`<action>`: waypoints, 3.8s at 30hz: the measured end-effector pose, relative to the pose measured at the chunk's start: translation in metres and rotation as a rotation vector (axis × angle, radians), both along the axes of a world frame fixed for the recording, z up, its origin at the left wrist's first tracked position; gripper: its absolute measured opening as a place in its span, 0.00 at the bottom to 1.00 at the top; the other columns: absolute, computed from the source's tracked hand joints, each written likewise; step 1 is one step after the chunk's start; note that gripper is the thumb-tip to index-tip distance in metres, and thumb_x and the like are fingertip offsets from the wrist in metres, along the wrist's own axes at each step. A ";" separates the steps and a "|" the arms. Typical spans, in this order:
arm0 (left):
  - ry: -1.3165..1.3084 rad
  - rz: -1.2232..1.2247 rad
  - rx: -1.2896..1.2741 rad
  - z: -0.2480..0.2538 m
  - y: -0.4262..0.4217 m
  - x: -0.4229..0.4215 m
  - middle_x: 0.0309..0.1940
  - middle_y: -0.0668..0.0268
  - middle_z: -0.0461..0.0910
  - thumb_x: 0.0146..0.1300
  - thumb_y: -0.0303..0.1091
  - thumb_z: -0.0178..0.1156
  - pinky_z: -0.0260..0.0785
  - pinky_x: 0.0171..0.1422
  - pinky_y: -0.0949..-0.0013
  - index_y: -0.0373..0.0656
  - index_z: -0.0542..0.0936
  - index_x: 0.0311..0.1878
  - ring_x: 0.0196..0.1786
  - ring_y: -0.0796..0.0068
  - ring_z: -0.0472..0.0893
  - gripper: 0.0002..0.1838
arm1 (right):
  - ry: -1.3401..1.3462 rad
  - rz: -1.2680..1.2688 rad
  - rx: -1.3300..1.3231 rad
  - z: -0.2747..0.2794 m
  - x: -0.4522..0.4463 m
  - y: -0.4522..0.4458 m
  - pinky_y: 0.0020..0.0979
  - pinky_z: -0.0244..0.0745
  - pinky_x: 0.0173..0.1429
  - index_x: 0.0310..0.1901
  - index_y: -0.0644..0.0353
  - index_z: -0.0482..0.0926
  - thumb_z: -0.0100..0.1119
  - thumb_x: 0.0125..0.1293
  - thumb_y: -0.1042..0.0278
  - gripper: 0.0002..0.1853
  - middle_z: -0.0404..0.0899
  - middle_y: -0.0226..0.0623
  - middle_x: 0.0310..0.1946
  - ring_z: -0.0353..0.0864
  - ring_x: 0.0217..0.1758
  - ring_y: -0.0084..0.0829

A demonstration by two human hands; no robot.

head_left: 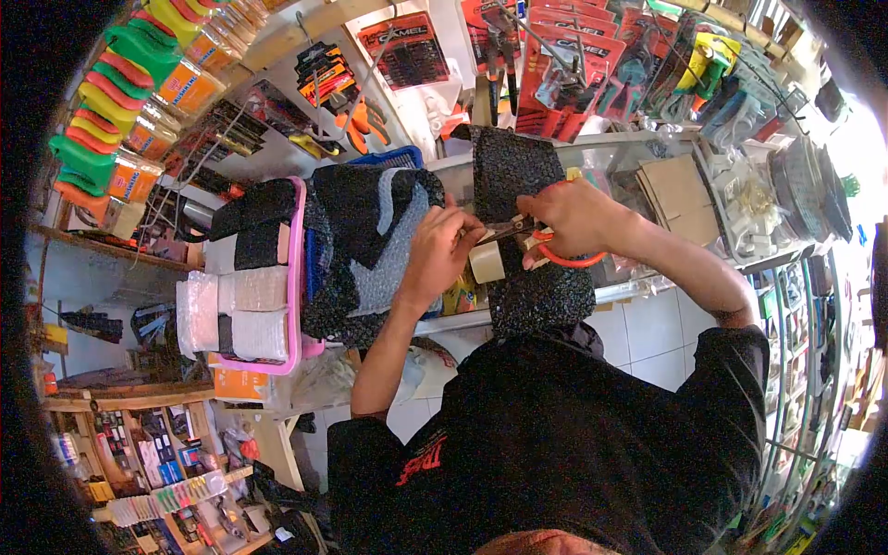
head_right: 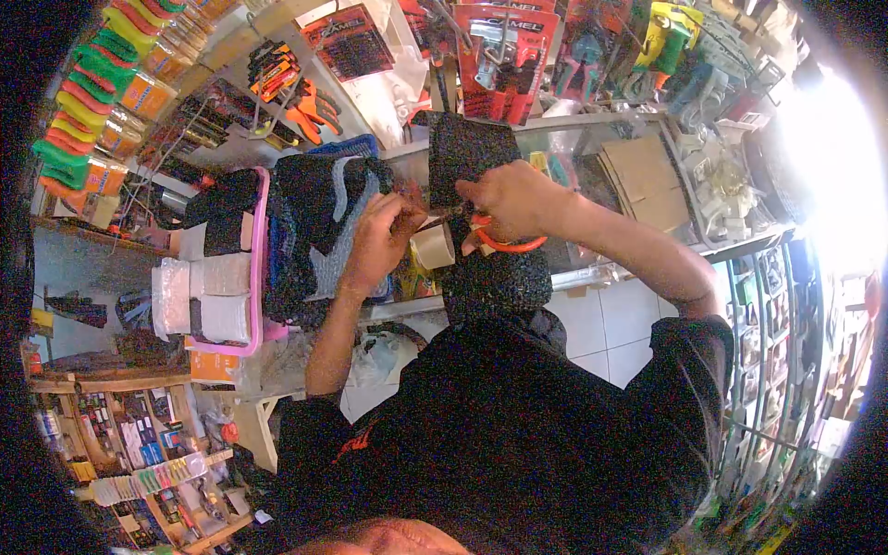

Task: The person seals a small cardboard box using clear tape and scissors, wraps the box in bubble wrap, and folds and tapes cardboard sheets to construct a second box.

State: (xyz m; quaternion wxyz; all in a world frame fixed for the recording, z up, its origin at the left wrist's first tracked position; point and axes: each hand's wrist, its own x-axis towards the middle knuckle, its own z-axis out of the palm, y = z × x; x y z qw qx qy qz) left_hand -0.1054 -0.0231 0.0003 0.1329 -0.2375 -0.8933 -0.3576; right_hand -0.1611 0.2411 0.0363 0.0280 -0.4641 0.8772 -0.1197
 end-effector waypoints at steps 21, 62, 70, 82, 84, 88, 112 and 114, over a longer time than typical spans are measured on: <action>0.080 0.051 -0.030 -0.001 0.000 -0.013 0.38 0.63 0.81 0.63 0.30 0.69 0.68 0.51 0.54 0.41 0.82 0.40 0.45 0.55 0.77 0.06 | 0.028 0.060 0.061 -0.005 -0.029 -0.009 0.49 0.83 0.42 0.54 0.61 0.79 0.73 0.56 0.42 0.33 0.85 0.47 0.33 0.88 0.41 0.49; 0.175 0.165 0.021 -0.016 0.024 0.006 0.38 0.58 0.81 0.67 0.30 0.66 0.69 0.49 0.52 0.38 0.81 0.41 0.45 0.50 0.76 0.06 | 0.227 0.001 -0.084 -0.020 -0.007 0.002 0.45 0.79 0.33 0.35 0.57 0.78 0.77 0.43 0.31 0.35 0.81 0.40 0.24 0.86 0.31 0.48; 0.123 0.156 -0.012 -0.028 0.026 0.005 0.39 0.62 0.81 0.67 0.31 0.67 0.65 0.51 0.53 0.41 0.81 0.41 0.45 0.54 0.76 0.06 | 0.151 0.099 -0.154 -0.036 -0.019 0.013 0.46 0.82 0.44 0.46 0.59 0.80 0.76 0.53 0.48 0.27 0.84 0.44 0.35 0.86 0.43 0.48; 0.070 0.172 0.137 -0.040 0.018 0.005 0.38 0.59 0.80 0.72 0.33 0.64 0.69 0.50 0.57 0.39 0.80 0.42 0.43 0.56 0.75 0.07 | 0.093 0.087 -0.123 -0.018 -0.009 0.015 0.46 0.80 0.55 0.53 0.60 0.80 0.75 0.52 0.52 0.30 0.81 0.45 0.45 0.83 0.54 0.49; 0.030 0.145 0.195 -0.038 0.015 0.006 0.39 0.59 0.81 0.72 0.33 0.64 0.69 0.51 0.57 0.38 0.80 0.43 0.44 0.56 0.76 0.07 | 0.081 0.089 -0.116 -0.017 -0.009 0.017 0.47 0.80 0.55 0.54 0.60 0.80 0.75 0.52 0.51 0.31 0.81 0.45 0.45 0.83 0.53 0.49; -0.040 0.121 0.195 -0.029 0.012 0.008 0.41 0.60 0.81 0.72 0.33 0.64 0.69 0.53 0.58 0.38 0.79 0.43 0.46 0.56 0.76 0.08 | 0.019 0.104 -0.063 -0.011 -0.008 0.016 0.49 0.81 0.56 0.55 0.63 0.79 0.74 0.54 0.40 0.36 0.81 0.49 0.45 0.83 0.53 0.52; 0.105 0.105 -0.023 0.006 0.015 0.017 0.37 0.67 0.82 0.63 0.30 0.69 0.64 0.55 0.55 0.44 0.82 0.41 0.46 0.58 0.77 0.06 | 0.012 0.177 -0.195 -0.010 -0.014 0.002 0.47 0.78 0.39 0.41 0.57 0.79 0.76 0.56 0.47 0.23 0.82 0.41 0.31 0.85 0.37 0.50; 0.131 0.126 0.052 0.000 0.015 0.014 0.37 0.65 0.82 0.65 0.29 0.68 0.65 0.53 0.56 0.43 0.82 0.41 0.44 0.57 0.77 0.05 | 0.045 0.144 -0.183 -0.007 -0.013 0.003 0.47 0.78 0.38 0.39 0.57 0.80 0.76 0.55 0.49 0.22 0.82 0.40 0.30 0.85 0.36 0.50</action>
